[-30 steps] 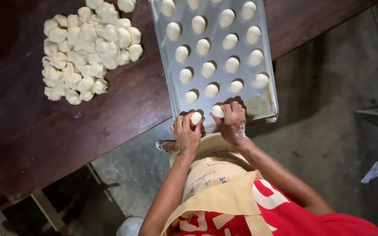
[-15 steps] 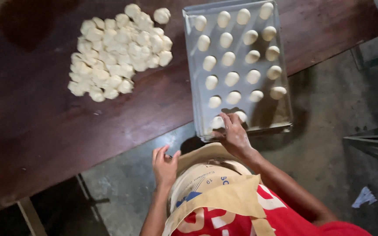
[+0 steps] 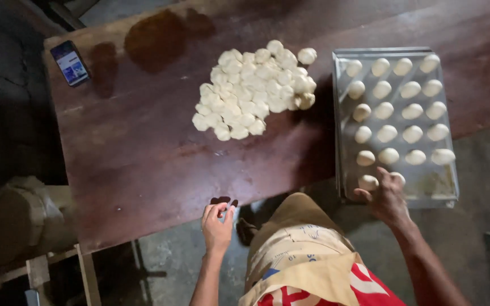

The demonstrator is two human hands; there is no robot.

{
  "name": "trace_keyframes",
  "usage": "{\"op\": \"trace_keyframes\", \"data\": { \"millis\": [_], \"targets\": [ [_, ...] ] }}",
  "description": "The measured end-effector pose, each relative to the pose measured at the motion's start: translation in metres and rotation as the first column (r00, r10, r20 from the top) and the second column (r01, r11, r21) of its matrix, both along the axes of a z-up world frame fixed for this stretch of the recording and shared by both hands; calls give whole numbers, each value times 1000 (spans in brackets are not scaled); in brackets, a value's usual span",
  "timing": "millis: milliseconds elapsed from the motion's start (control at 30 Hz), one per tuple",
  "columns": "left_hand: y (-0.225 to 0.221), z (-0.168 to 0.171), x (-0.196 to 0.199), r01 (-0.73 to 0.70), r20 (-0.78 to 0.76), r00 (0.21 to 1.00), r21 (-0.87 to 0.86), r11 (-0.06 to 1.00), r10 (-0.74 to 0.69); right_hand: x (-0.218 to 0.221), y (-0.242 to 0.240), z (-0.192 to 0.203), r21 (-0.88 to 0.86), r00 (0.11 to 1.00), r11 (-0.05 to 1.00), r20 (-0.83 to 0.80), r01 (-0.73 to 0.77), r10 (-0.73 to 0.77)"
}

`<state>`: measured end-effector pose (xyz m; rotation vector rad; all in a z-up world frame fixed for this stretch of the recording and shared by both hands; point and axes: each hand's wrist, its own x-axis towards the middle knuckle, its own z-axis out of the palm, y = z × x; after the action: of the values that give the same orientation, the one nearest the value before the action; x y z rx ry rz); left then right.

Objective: Arranging small pre-portioned dough balls onto a metal baking tray in organized rows.

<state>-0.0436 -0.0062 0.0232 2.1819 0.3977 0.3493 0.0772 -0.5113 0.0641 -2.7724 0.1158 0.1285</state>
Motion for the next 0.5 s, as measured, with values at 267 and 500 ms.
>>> {"op": "trace_keyframes", "data": {
  "millis": [267,500],
  "targets": [
    [14,-10,172,-150,16,989,-19,989,150,86,58,16,139,996,990,85,-37,26],
    [25,14,348,-105,-450,878,151,983,163,316,132,10,170,923,951,334,-257,190]
  ]
}}
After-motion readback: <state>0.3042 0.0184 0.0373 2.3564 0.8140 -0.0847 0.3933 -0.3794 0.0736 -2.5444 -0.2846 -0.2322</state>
